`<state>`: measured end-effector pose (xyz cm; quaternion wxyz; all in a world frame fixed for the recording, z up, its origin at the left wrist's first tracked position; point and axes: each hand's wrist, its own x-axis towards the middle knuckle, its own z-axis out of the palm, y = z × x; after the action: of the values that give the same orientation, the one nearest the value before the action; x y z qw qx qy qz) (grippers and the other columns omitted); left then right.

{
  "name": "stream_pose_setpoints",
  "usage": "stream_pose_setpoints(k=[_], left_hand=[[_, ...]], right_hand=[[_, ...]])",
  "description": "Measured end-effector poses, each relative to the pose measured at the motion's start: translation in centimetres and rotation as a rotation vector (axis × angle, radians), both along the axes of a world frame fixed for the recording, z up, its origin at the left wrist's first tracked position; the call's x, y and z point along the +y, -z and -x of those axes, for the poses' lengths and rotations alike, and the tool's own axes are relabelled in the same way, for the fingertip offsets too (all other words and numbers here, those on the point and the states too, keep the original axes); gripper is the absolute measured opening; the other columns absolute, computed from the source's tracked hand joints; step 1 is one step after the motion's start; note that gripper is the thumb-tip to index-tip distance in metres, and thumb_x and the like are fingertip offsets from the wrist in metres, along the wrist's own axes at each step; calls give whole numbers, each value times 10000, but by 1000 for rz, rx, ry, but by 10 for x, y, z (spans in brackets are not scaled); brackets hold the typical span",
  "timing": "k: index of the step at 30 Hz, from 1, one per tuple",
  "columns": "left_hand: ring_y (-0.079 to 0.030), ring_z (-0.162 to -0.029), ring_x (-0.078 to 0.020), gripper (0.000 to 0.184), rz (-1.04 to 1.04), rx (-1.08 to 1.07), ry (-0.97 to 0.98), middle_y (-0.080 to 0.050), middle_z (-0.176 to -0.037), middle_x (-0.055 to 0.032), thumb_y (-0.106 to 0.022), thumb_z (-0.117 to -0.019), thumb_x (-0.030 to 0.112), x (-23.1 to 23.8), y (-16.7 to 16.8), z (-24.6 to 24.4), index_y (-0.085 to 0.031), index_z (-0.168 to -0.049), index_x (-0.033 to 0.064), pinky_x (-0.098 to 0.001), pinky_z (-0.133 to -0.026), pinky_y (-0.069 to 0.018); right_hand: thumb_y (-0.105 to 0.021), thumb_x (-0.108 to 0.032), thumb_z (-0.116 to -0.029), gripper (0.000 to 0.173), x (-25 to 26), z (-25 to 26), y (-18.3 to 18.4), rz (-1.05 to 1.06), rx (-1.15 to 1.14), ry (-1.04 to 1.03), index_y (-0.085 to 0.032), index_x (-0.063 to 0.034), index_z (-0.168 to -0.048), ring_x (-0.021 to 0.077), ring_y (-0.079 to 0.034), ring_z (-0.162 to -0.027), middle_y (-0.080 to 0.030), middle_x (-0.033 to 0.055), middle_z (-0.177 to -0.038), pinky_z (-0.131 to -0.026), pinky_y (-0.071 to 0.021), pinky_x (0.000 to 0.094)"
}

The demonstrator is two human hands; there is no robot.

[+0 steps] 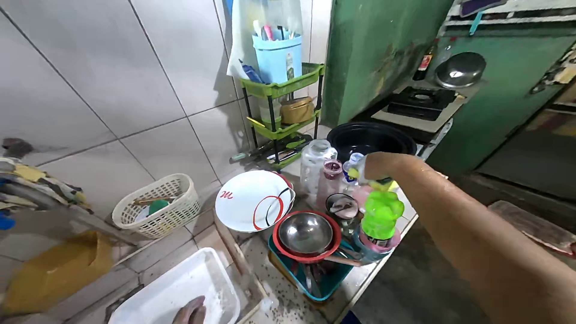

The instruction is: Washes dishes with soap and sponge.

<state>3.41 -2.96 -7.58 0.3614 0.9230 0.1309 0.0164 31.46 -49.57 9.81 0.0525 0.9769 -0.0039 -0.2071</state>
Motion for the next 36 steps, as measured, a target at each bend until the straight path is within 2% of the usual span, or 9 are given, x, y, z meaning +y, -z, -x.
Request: stream_pose_setpoints(k=[5, 9, 15, 20, 23, 29, 31, 34, 36], left_hand=[[-648, -1177, -321, 287, -39, -292, 279, -670, -1256, -200, -587, -984, 107, -93, -63, -46, -705, -1224, 4, -449, -1018, -525], [-654, -1195, -268, 258, -96, -455, 595, -707, -1231, -107, -599, -991, 176, -153, -68, -78, -748, -1183, 90, -420, -1033, -525], [-529, -1356, -279, 460, -156, 129, 831, -591, -1421, -140, -430, -1089, 373, -202, -92, -117, -598, -1407, 87, -459, -1163, -389], [-623, -1208, -358, 512, -191, 145, 883, -670, -1236, -197, -386, -1085, 426, -218, -86, -124, -669, -1226, 23, -569, -1007, -480], [-587, -1256, -354, 466, -178, 201, 896, -640, -1296, -189, -419, -1084, 400, -217, -91, -124, -657, -1251, 36, -568, -1052, -450], [-579, -1258, -353, 410, -119, 88, 911, -631, -1289, -210, -480, -1069, 326, -213, -91, -109, -667, -1251, 10, -524, -1073, -440], [-580, -1256, -356, 438, -62, 66, 933, -635, -1279, -218, -467, -1081, 345, -209, -88, -107, -661, -1247, -12, -532, -1075, -438], [-555, -1321, -349, 445, 32, 1, 929, -631, -1334, -214, -396, -1106, 298, -198, -84, -109, -645, -1277, -29, -534, -1120, -408], [-545, -1335, -335, 387, 29, -50, 822, -619, -1371, -197, -414, -1098, 215, -190, -82, -113, -640, -1320, -7, -505, -1139, -399]], right_hand=[[-713, -288, -958, 307, 9, 7, -23, -98, -166, -109, -702, -20, -1108, 423, -662, -1047, -695, 232, -1067, -878, -495, 670], [-732, -295, -938, 353, 22, 33, -50, -226, -425, -191, -672, -122, -1240, 407, -675, -1060, -702, 175, -1151, -849, -514, 682], [-732, -182, -877, 418, 46, 136, -75, -539, -890, -426, -672, -102, -1283, 322, -706, -943, -709, 142, -1137, -754, -574, 574], [-736, -321, -838, 415, 43, 208, -12, -903, -783, -261, -713, -113, -1195, 60, -702, -930, -739, -12, -1077, -817, -616, 302], [-727, -224, -869, 431, 50, 222, 44, -1105, -448, 112, -659, -45, -1254, 147, -726, -886, -729, 79, -1082, -787, -634, 372], [-648, -160, -927, 513, 70, 216, 123, -1309, -400, 450, -529, 47, -1381, 228, -708, -828, -676, 185, -1116, -741, -622, 439], [-652, -161, -915, 502, 75, 214, 121, -1231, -474, 392, -550, 60, -1354, 219, -704, -878, -678, 184, -1117, -777, -614, 419], [-692, -182, -919, 510, 74, 207, 111, -911, -639, 91, -587, 107, -1326, 457, -597, -1238, -611, 332, -1312, -1059, -470, 583], [-680, -248, -940, 521, 75, 196, 107, -804, -620, 3, -596, 81, -1335, 487, -588, -1245, -612, 331, -1315, -1055, -460, 619]])
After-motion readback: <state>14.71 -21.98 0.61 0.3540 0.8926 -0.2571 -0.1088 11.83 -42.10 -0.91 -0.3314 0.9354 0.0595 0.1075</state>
